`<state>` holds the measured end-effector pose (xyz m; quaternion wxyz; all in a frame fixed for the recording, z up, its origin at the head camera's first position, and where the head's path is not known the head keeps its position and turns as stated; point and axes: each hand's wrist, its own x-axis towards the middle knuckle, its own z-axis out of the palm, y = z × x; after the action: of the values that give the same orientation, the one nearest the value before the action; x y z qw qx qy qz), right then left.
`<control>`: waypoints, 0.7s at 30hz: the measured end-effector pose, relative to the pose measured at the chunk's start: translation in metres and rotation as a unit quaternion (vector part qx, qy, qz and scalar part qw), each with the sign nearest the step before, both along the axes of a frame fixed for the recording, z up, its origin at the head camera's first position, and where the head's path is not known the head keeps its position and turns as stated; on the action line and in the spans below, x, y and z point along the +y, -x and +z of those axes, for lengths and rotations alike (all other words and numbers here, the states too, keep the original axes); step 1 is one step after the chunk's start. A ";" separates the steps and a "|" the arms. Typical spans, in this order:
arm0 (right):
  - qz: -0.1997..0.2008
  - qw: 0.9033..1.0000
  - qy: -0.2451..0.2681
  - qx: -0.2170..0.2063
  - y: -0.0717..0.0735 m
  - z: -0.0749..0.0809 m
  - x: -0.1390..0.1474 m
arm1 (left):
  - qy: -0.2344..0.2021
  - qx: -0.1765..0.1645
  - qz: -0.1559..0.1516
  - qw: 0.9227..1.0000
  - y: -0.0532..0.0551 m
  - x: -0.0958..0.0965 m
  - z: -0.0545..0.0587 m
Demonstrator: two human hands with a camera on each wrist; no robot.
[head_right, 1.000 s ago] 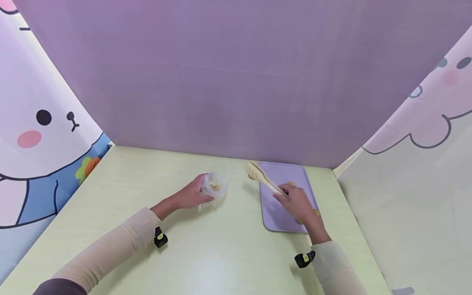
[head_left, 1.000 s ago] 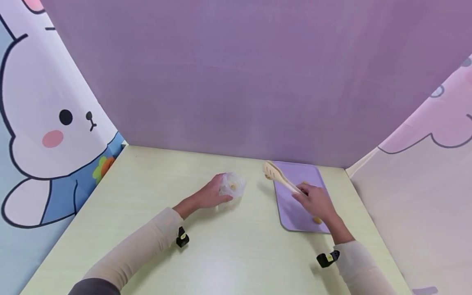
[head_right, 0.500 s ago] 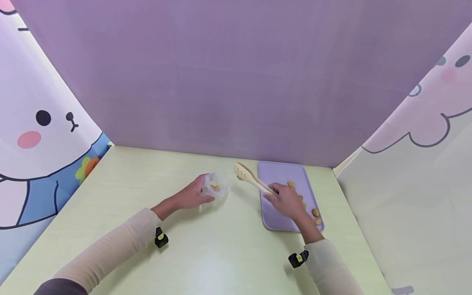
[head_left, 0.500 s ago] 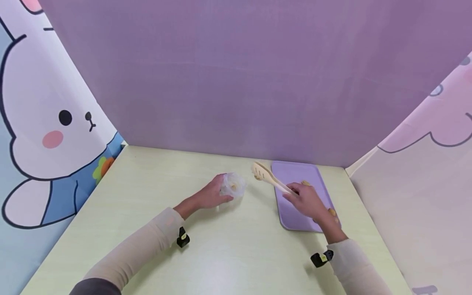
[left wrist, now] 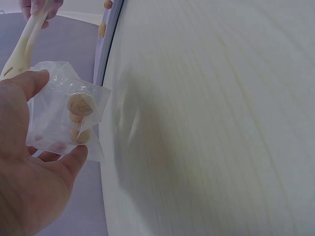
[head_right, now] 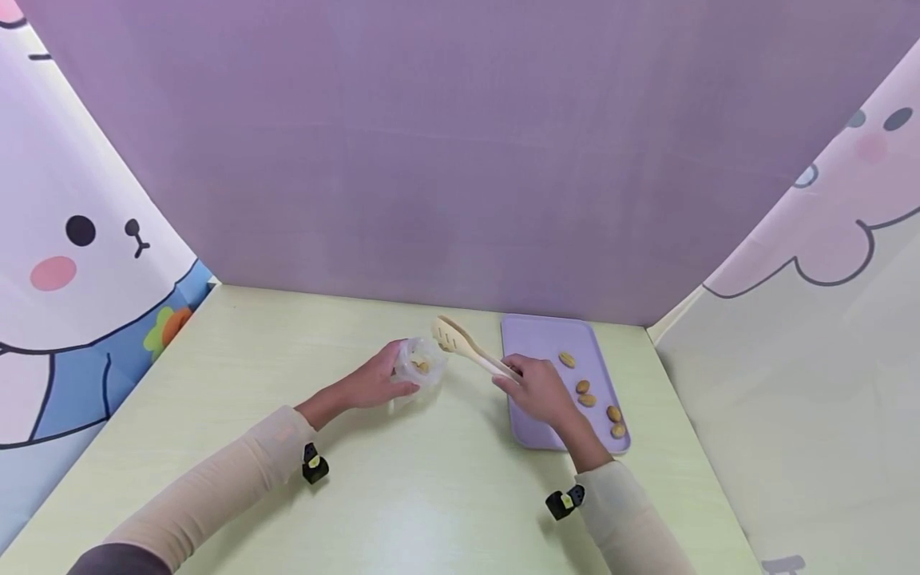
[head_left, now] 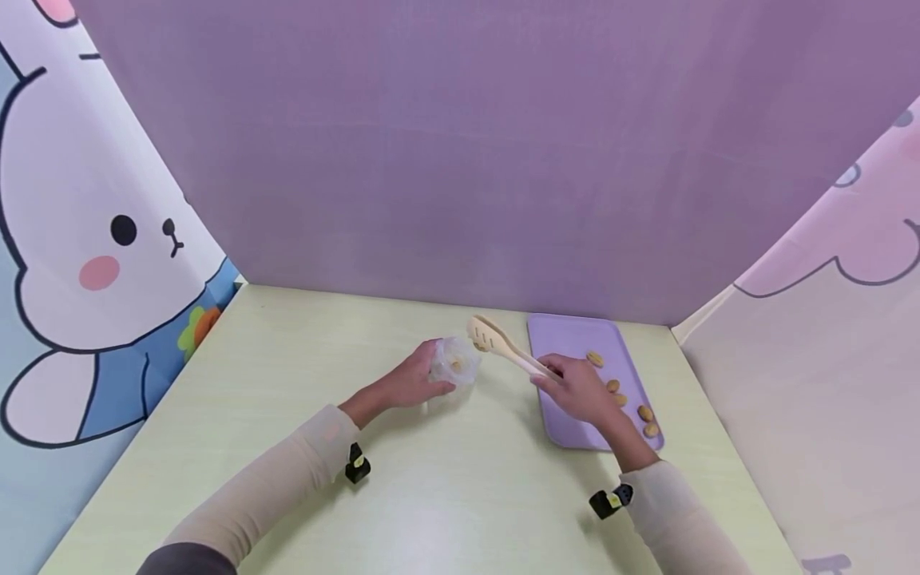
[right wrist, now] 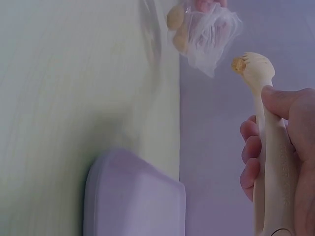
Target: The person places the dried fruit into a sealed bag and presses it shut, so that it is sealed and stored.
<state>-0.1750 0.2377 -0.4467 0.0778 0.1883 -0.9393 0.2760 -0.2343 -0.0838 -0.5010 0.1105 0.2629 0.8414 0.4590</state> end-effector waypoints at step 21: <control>-0.004 0.999 0.020 -0.034 0.002 -0.002 -0.015 | -0.006 0.019 0.012 1.000 0.001 0.003 0.001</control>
<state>-0.1773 0.2227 -0.4488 0.0508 0.1733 -0.9364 0.3010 -0.2353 -0.0804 -0.4997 0.0872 0.2619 0.8439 0.4600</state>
